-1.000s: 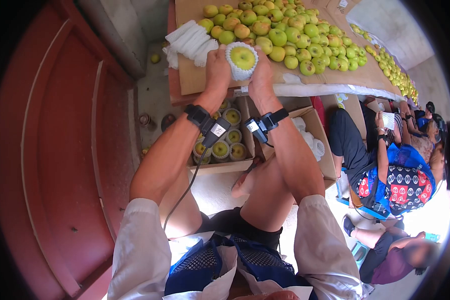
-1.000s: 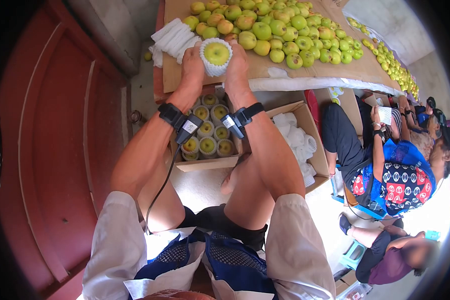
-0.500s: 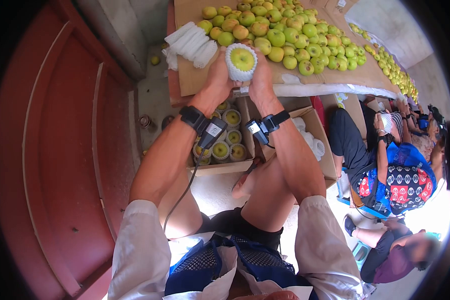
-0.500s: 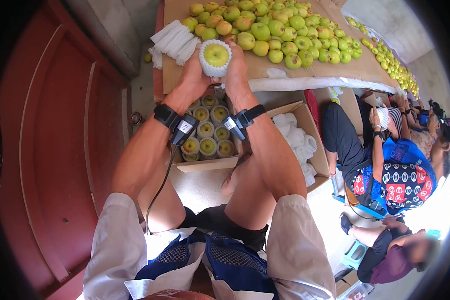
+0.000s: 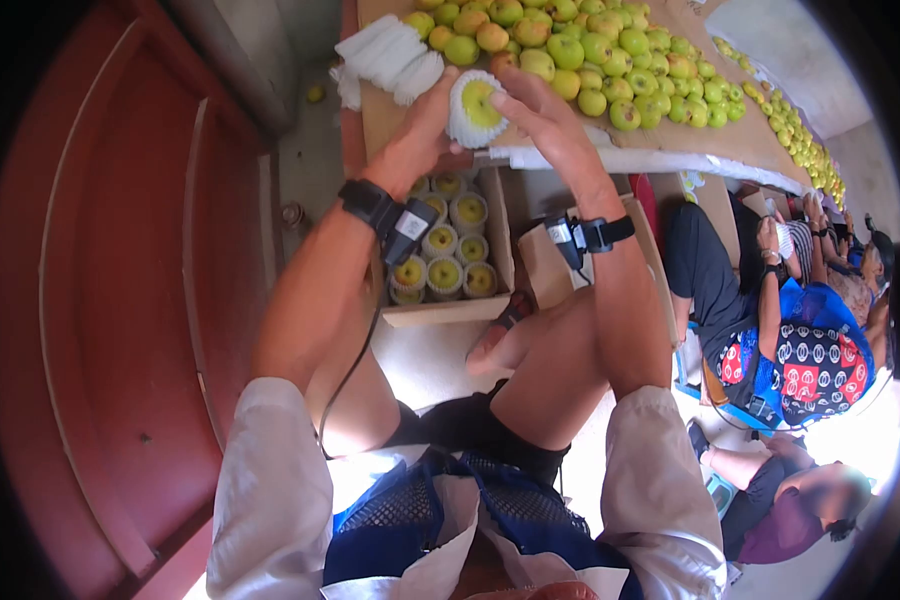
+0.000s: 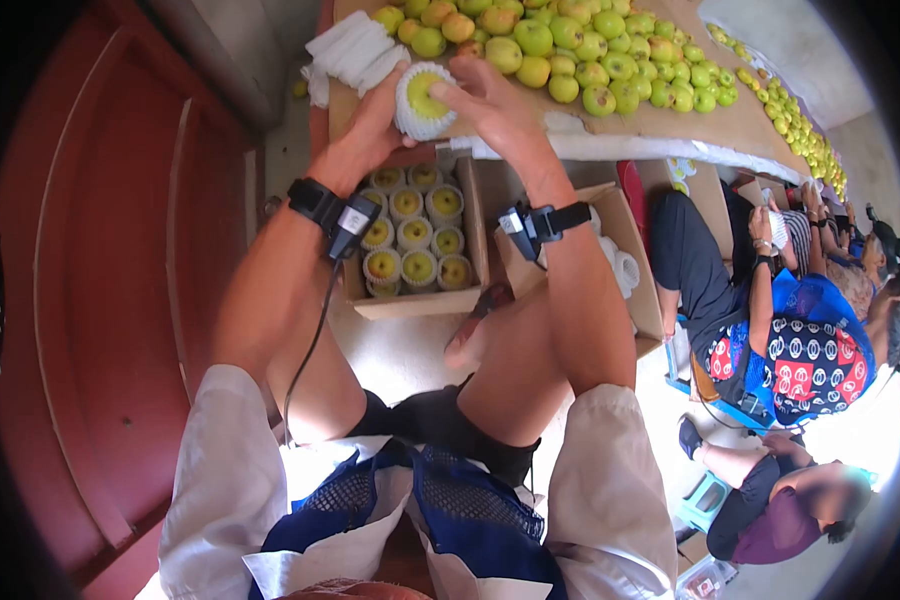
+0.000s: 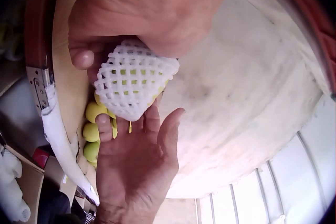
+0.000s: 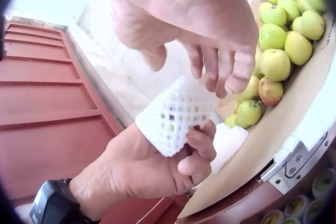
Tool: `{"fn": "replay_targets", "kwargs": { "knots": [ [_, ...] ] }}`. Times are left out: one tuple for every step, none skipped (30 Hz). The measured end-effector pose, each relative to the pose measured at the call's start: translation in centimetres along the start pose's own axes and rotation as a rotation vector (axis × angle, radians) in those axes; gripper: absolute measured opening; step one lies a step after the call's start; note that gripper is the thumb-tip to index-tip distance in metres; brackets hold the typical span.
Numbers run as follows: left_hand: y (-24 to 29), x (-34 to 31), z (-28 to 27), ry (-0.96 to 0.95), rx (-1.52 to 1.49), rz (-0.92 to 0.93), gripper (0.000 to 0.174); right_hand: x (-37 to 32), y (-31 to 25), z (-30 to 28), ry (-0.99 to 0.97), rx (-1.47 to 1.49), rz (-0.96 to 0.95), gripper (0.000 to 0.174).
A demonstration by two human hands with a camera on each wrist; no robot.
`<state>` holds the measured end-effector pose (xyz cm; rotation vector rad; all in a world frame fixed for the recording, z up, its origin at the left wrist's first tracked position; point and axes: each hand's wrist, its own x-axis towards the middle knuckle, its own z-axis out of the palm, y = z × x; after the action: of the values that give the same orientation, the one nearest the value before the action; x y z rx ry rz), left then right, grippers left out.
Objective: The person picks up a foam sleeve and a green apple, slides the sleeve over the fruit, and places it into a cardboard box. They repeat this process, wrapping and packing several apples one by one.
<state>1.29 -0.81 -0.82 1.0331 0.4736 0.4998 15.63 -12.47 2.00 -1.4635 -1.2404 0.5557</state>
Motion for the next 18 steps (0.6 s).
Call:
{"fn": "replay_targets", "kwargs": {
  "knots": [
    [-0.1,0.0,0.0,0.018,0.0,-0.031,0.054,-0.2,0.3,0.3,-0.06,-0.045,-0.057,0.064],
    [-0.4,-0.2,-0.1,0.033,0.041,-0.038,0.055,-0.2,0.8,0.4,-0.156,0.038,-0.121,0.079],
    [-0.4,-0.4,-0.1,0.048,0.084,-0.048,0.055,-0.2,1.2,0.4,-0.165,-0.059,-0.093,0.077],
    [-0.7,-0.3,-0.4,0.002,0.088,-0.078,0.059,-1.0,-0.3,0.5,-0.201,-0.276,-0.063,0.08],
    [-1.2,-0.1,-1.2,-0.031,0.072,-0.051,0.043,-1.3,-2.2,0.6,-0.241,-0.493,-0.038,0.083],
    [0.4,-1.7,-0.9,-0.073,0.139,-0.069,0.05,-1.3,-3.2,0.6,-0.335,-0.393,0.003,0.093],
    [2.0,-3.4,-0.3,-0.117,0.206,-0.086,0.065,-1.8,-3.6,0.9,-0.314,-0.443,-0.031,0.094],
    [1.4,-3.3,-0.3,-0.104,0.192,-0.048,0.063,-2.2,-3.8,1.5,-0.294,-0.495,-0.063,0.095],
    [1.0,-3.2,-0.1,-0.09,0.179,-0.008,0.062,-2.6,-4.1,2.0,-0.274,-0.547,-0.097,0.095],
    [0.5,-3.3,0.1,-0.074,0.166,0.031,0.06,-2.8,-4.5,2.4,-0.259,-0.505,-0.051,0.093],
    [0.1,-3.4,-0.1,-0.052,0.194,0.023,0.06,-2.9,-4.5,2.5,-0.266,-0.49,-0.04,0.092],
    [0.8,-4.6,0.5,-0.027,0.22,0.016,0.059,-3.0,-4.4,2.8,-0.276,-0.475,-0.029,0.091],
    [1.1,-5.3,0.6,-0.002,0.248,0.012,0.059,-3.1,-4.3,3.1,-0.286,-0.461,-0.023,0.09],
    [-0.9,-2.5,-1.4,-0.029,0.217,0.041,0.058,-3.2,-4.5,3.5,-0.268,-0.479,-0.018,0.084],
    [-0.7,-3.3,-1.6,-0.042,0.282,0.004,0.058,-3.3,-4.2,3.8,-0.266,-0.461,0.015,0.082],
    [0.3,-4.8,-1.5,-0.057,0.345,-0.034,0.059,-3.3,-3.7,4.0,-0.263,-0.443,0.049,0.08],
    [1.1,-5.8,-1.2,-0.058,0.388,-0.049,0.058,-3.4,-3.3,4.2,-0.26,-0.424,0.084,0.078],
    [1.8,-6.8,-1.0,-0.059,0.431,-0.064,0.058,-3.4,-3.3,4.4,-0.27,-0.433,0.081,0.076]
  ]
}}
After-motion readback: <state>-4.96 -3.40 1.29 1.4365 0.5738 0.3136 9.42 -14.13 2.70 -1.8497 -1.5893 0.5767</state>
